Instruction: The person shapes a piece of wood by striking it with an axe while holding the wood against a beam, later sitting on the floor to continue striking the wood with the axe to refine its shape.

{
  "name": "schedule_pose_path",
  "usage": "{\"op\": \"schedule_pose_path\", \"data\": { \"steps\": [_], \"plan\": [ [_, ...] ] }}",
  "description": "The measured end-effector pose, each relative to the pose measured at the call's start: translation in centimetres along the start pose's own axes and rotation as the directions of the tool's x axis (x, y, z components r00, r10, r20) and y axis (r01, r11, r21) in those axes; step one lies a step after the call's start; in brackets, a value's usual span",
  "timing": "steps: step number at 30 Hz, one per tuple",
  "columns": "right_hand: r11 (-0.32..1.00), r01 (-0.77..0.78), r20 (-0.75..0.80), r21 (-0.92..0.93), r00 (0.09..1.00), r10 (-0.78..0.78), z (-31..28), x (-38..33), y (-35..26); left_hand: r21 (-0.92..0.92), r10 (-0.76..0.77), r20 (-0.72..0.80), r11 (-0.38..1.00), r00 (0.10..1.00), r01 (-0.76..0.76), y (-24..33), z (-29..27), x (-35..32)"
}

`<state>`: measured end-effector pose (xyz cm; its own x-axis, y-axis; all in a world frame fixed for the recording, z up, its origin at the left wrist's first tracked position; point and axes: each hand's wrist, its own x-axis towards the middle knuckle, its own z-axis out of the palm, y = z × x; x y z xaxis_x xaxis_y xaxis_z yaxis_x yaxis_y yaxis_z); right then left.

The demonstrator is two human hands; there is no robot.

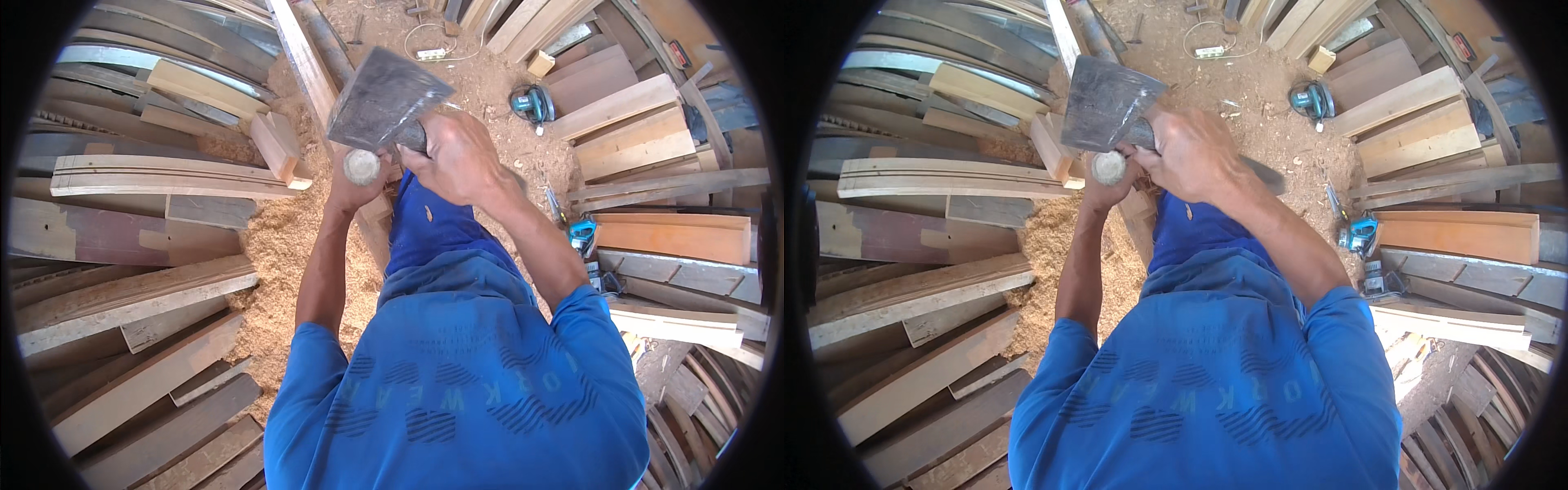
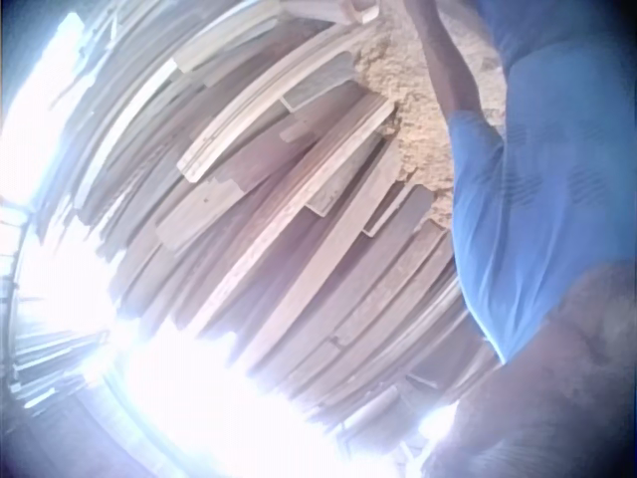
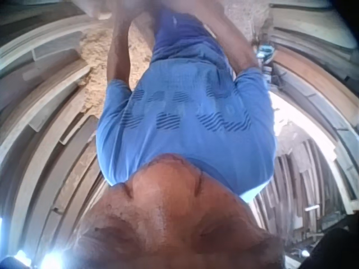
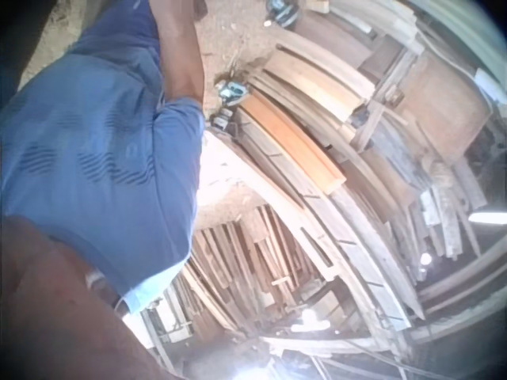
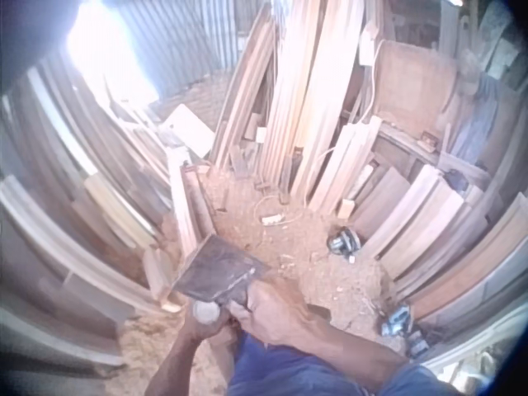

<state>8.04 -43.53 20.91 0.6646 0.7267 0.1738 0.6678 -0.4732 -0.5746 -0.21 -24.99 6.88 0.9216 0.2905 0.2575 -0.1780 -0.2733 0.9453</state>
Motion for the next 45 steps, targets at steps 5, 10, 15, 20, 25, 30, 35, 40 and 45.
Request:
{"op": "schedule_pose_path", "data": {
  "steps": [5,10,15,20,25,30,35,40,45],
  "plan": [
    [0.994,0.028,0.249,-0.108,0.969,0.0,2.0,0.5,0.1,0.053,0.075,0.032,0.996,0.997,-0.077,-2.7,-0.9,-1.8],
    [0.994,0.044,0.299,-0.104,0.954,-0.011,2.7,-1.1,1.0,0.316,0.16,-0.208,0.945,0.965,-0.089,-2.5,0.4,-1.2],
    [0.975,-0.05,0.153,0.217,0.988,0.017,-0.2,-1.0,0.7,0.065,0.158,-0.367,0.987,0.916,-0.145,1.8,1.7,1.4],
    [0.942,-0.032,-0.068,0.333,0.996,0.058,-3.9,-1.1,1.0,0.057,-0.075,-0.188,0.995,0.979,0.087,3.9,1.3,3.7],
    [0.892,-0.045,-0.166,0.45,0.977,0.133,-5.9,-1.8,0.8,0.001,-0.071,-0.115,0.997,0.991,0.071,3.6,1.1,5.0],
    [0.821,0.0,-0.208,0.571,0.967,0.145,-6.5,-1.9,0.8,-0.038,-0.079,-0.128,0.996,0.989,0.075,3.3,0.7,4.9],
    [0.835,-0.038,-0.19,0.549,0.967,0.168,-6.9,-1.8,0.6,-0.077,-0.171,-0.125,0.984,0.977,0.162,4.3,0.4,5.1],
    [0.859,-0.061,-0.183,0.508,0.967,0.177,-6.8,-1.7,0.3,0.004,-0.061,-0.168,0.998,0.984,0.063,3.2,0.1,5.3],
    [0.87,-0.072,-0.155,0.487,0.974,0.168,-6.9,-1.6,-0.1,-0.086,-0.078,-0.158,0.994,0.984,0.065,3.3,0.0,4.8]
  ]
}}
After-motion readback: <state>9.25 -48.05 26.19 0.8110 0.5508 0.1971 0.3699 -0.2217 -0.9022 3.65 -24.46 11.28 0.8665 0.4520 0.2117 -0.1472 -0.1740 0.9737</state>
